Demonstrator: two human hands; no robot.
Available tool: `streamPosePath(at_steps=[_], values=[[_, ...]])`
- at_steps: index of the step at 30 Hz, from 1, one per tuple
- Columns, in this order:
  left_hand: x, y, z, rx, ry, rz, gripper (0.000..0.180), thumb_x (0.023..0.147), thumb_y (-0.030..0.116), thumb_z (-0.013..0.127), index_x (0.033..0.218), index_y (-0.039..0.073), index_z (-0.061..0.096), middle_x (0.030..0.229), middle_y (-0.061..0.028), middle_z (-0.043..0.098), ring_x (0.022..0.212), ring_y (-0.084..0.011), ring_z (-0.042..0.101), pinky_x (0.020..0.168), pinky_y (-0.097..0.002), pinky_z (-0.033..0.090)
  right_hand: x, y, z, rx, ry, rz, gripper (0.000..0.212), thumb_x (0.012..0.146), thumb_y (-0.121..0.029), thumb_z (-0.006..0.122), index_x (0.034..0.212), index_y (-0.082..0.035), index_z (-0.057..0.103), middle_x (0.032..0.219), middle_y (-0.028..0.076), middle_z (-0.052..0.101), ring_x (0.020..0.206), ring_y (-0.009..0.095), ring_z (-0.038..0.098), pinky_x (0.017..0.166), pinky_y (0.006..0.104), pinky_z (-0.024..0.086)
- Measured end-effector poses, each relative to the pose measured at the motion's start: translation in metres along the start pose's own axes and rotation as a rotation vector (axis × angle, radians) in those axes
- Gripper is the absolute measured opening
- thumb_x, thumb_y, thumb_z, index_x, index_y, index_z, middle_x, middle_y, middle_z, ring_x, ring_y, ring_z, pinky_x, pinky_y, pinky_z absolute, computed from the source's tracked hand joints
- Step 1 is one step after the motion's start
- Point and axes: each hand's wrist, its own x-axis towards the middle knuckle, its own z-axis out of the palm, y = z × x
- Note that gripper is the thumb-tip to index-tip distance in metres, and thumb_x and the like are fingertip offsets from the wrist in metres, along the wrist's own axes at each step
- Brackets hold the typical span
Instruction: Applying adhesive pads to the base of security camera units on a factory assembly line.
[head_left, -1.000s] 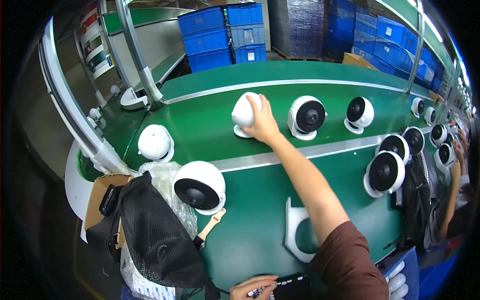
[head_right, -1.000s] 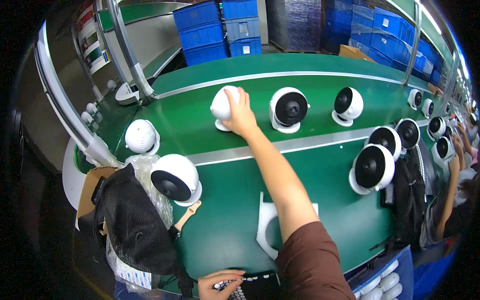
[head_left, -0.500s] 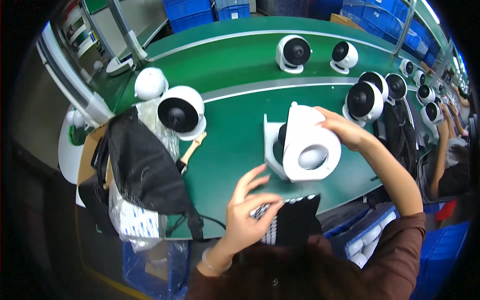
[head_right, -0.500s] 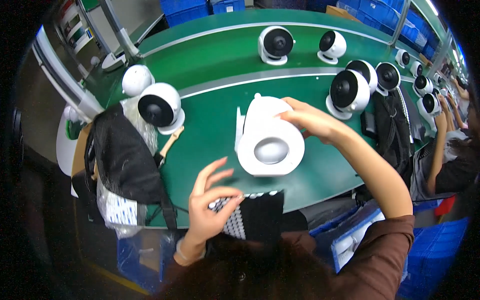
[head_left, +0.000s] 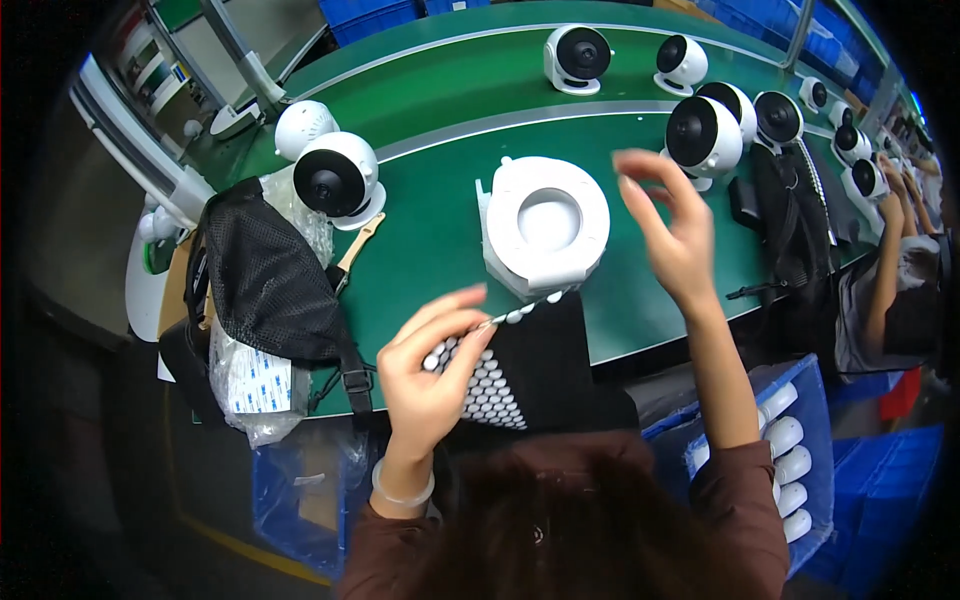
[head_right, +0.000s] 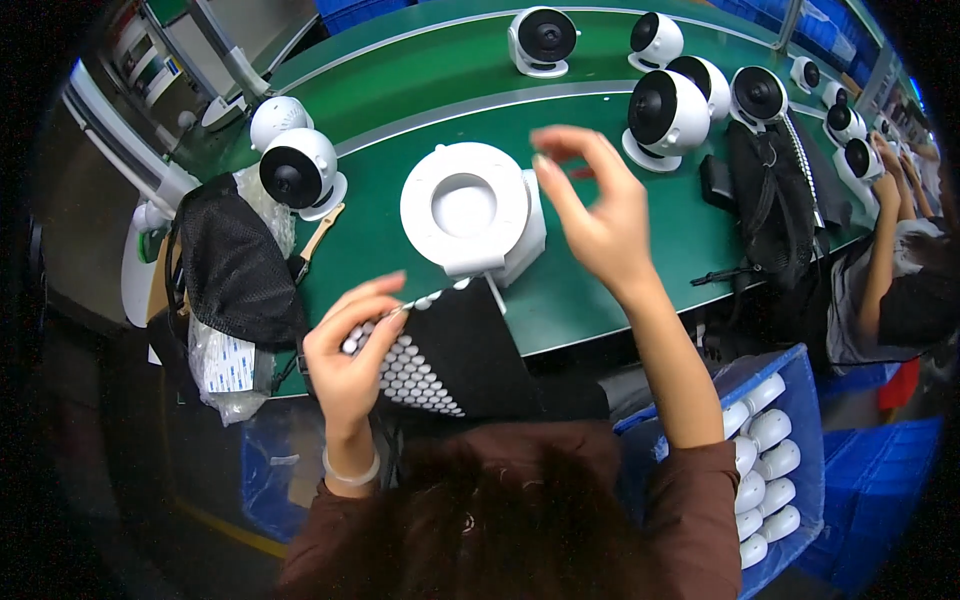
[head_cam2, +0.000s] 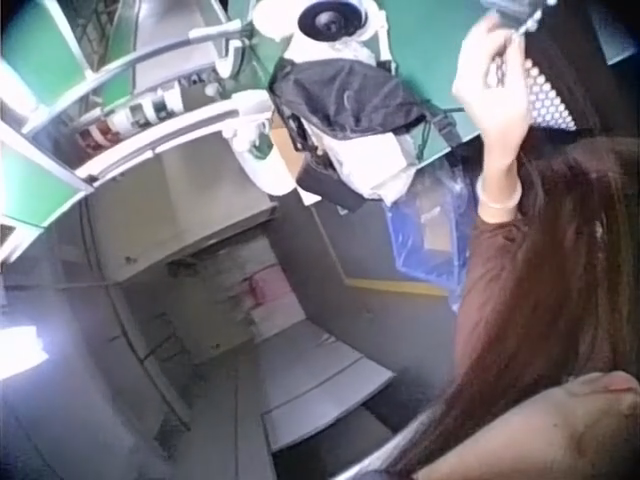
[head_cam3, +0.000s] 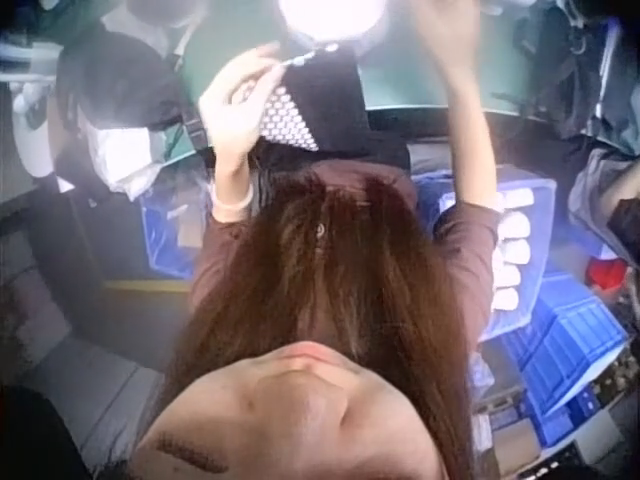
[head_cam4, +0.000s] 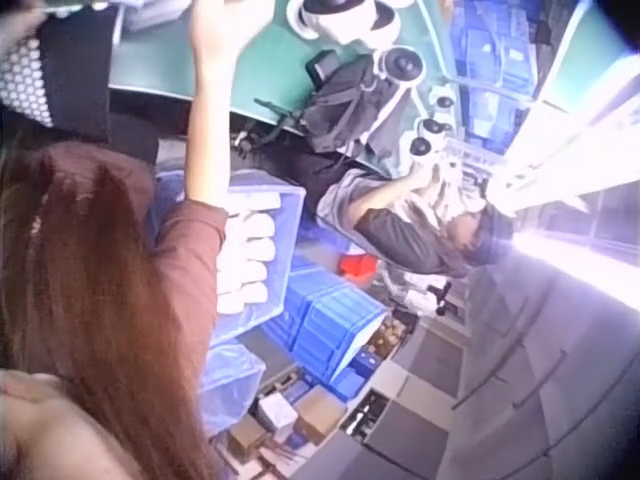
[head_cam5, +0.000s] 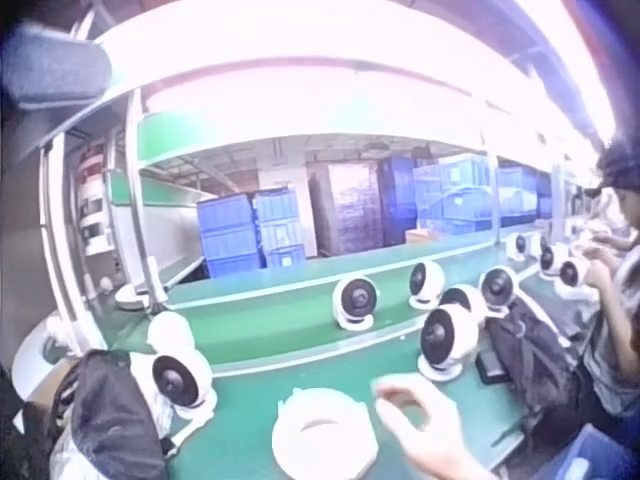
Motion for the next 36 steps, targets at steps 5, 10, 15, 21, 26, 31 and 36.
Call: streamPosePath(at_steps=[5,10,15,21,26,31,36], values=[[-0.007,0.023,-0.004,-0.046,-0.094,-0.043,0.007,0.069,-0.007,0.063,0.075,-0.003,0.063,0.071,-0.0069,0.063,0.064,-0.0096,0.058,0.059,-0.0198,0.044,-0.033,-0.059,-0.017,0.120,-0.490,-0.069,0.025,0.066,-0.011,0.071,0.090,-0.005,0.063,0.084,0.007,0.063,0.076,0.016,0.061,0.062,0.0264,0.048],[0.001,0.032,-0.003,0.310,-0.034,0.375,0.017,0.063,-0.004,0.067,0.079,-0.001,0.063,0.073,-0.0095,0.063,0.065,-0.0202,0.060,0.061,-0.0254,0.047,-0.043,-0.061,-0.017,0.060,-0.491,-0.085,0.010,0.070,-0.006,0.067,0.078,-0.002,0.062,0.069,0.007,0.063,0.058,0.017,0.060,0.049,0.0238,0.046],[0.003,0.030,-0.003,0.176,-0.193,0.288,0.014,0.063,0.001,0.069,0.074,0.003,0.062,0.060,-0.0057,0.056,0.047,-0.0170,0.052,0.046,-0.0255,0.040,-0.045,-0.067,-0.017,0.055,-0.513,-0.072,0.013,0.069,-0.007,0.068,0.081,-0.003,0.063,0.073,0.008,0.063,0.063,0.018,0.061,0.055,0.0254,0.047],[0.009,0.028,0.002,0.195,-0.183,0.334,0.012,0.063,-0.003,0.066,0.074,0.002,0.062,0.059,-0.0062,0.055,0.047,-0.0169,0.052,0.044,-0.0245,0.039,-0.034,-0.071,-0.021,-0.068,-0.449,-0.202,0.019,0.066,-0.007,0.069,0.083,-0.007,0.063,0.075,0.004,0.059,0.072,0.020,0.058,0.061,0.0277,0.047],[0.016,0.025,0.007,0.199,-0.209,0.333,0.013,0.064,-0.003,0.066,0.074,0.002,0.061,0.059,-0.0060,0.054,0.047,-0.0164,0.052,0.044,-0.0240,0.039,-0.025,-0.074,-0.019,-0.205,-0.427,-0.261,0.017,0.060,-0.002,0.069,0.074,-0.006,0.061,0.071,0.004,0.057,0.067,0.020,0.056,0.057,0.0280,0.045],[0.019,0.021,0.009,0.208,-0.201,0.290,0.012,0.065,-0.002,0.066,0.074,0.002,0.061,0.059,-0.0060,0.054,0.047,-0.0165,0.052,0.043,-0.0238,0.038,-0.020,-0.073,-0.013,-0.298,-0.410,-0.342,0.019,0.055,0.001,0.070,0.069,-0.005,0.059,0.069,0.004,0.057,0.062,0.020,0.055,0.054,0.0276,0.043],[0.025,0.016,0.011,0.217,-0.187,0.219,0.010,0.066,-0.001,0.066,0.073,0.001,0.061,0.059,-0.0071,0.055,0.047,-0.0169,0.053,0.043,-0.0240,0.039,-0.013,-0.073,-0.009,-0.459,-0.478,-0.395,0.020,0.056,0.000,0.068,0.072,-0.006,0.058,0.069,0.004,0.056,0.061,0.019,0.055,0.053,0.0274,0.043]])
